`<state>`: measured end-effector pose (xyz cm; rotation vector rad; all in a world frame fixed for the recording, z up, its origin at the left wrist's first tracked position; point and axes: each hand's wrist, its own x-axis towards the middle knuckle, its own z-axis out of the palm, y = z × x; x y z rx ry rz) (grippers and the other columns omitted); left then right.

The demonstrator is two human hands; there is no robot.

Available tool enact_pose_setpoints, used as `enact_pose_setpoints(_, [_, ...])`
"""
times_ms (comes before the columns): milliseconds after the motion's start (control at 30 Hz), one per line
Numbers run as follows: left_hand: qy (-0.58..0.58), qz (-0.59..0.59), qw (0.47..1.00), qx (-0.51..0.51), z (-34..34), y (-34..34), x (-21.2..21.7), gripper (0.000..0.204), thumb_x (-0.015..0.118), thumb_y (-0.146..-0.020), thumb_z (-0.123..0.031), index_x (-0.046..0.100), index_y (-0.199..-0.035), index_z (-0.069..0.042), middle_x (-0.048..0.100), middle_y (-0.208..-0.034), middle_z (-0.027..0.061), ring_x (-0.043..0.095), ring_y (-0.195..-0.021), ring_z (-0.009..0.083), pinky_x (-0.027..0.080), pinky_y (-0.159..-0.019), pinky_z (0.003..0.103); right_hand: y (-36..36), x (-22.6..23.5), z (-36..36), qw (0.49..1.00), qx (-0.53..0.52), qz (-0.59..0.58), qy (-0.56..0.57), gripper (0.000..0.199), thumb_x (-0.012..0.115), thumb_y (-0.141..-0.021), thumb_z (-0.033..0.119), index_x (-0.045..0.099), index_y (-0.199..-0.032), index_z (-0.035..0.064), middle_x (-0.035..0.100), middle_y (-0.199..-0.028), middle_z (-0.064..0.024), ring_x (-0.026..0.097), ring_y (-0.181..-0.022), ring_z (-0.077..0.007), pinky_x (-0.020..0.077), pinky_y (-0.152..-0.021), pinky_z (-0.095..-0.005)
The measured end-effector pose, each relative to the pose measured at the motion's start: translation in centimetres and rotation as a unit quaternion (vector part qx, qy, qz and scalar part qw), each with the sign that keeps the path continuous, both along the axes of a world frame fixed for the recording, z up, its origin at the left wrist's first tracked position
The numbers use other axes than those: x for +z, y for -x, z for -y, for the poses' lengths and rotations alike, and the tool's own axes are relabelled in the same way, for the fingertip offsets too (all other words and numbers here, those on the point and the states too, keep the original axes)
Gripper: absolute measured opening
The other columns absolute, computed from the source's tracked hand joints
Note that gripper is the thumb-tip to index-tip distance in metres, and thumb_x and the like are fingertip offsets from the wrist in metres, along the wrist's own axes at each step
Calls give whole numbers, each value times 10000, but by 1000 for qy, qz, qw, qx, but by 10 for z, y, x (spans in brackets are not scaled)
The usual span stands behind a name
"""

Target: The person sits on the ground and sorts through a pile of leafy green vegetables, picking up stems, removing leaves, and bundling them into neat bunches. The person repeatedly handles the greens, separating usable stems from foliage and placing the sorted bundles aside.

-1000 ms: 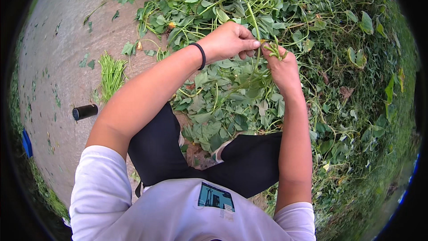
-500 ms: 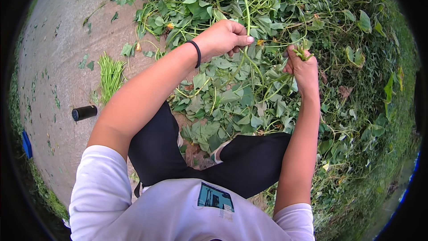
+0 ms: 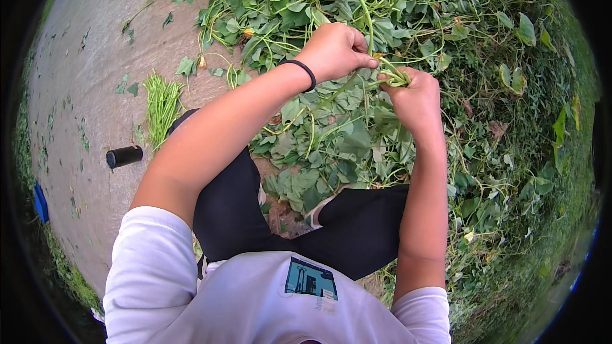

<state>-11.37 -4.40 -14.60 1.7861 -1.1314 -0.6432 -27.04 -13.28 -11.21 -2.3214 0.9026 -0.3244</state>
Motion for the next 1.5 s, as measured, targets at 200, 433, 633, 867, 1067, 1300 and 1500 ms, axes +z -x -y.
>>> enact_pose_setpoints(200, [-84, -85, 993, -1, -3, -28, 1, 225, 679, -852, -222, 645, -773, -14, 642, -675, 48, 614, -646, 96, 522, -601, 233, 63, -20, 90, 985, -92, 147, -17, 158, 658, -860, 194, 679, -841, 38, 551, -622, 33, 450, -545, -65, 360, -529, -228])
enact_pose_setpoints(433, [161, -391, 904, -67, -11, -22, 20, 212, 619, -899, -228, 613, -932, -19, 652, -866, 72, 625, -704, 105, 553, -657, 228, 7, -16, 10, 908, 72, 117, -397, 204, 693, -803, 81, 675, -999, 29, 553, -680, 60, 414, -570, -38, 326, -519, -210])
enact_pose_setpoints(633, [71, -385, 919, -44, -13, -4, 18, 216, 666, -869, -228, 593, -920, -31, 604, -763, 17, 582, -643, 77, 495, -575, 194, 1, -21, -2, 877, 68, 159, -448, 154, 606, -857, 74, 663, -975, -8, 494, -639, 52, 386, -543, -48, 286, -485, -208])
enact_pose_setpoints(867, [71, -373, 925, 28, -23, -30, 23, 271, 619, -901, -301, 583, -853, -37, 597, -757, 10, 578, -611, 68, 475, -504, 187, -2, -20, -8, 888, 68, 150, -429, 153, 634, -877, 160, 672, -907, 15, 508, -648, 38, 407, -560, -60, 320, -516, -224])
enact_pose_setpoints(1067, [-123, -55, 991, -1, -18, 2, 13, 398, 629, -883, -382, 575, -704, -31, 573, -553, 22, 538, -451, 91, 426, -427, 231, -7, -49, -2, 973, 135, 185, 29, 122, 707, -752, 29, 697, -874, 37, 616, -709, -40, 547, -611, -178, 444, -598, -290])
enact_pose_setpoints(1300, [-130, -173, 972, -93, -15, 4, 19, 396, 608, -896, -390, 596, -712, -40, 593, -575, 32, 549, -467, 86, 418, -431, 215, -6, -31, 27, 930, 209, 205, 221, 213, 715, -646, 23, 684, -853, 64, 578, -844, -50, 567, -761, -230, 472, -649, -331])
enact_pose_setpoints(1500, [-94, -229, 957, -152, -8, 1, 30, 345, 620, -895, -353, 574, -710, -66, 564, -551, 8, 504, -451, 60, 374, -418, 196, -3, -20, 41, 931, 184, 200, 244, 206, 681, -676, 46, 672, -880, 80, 611, -751, -67, 552, -720, -263, 474, -654, -333])
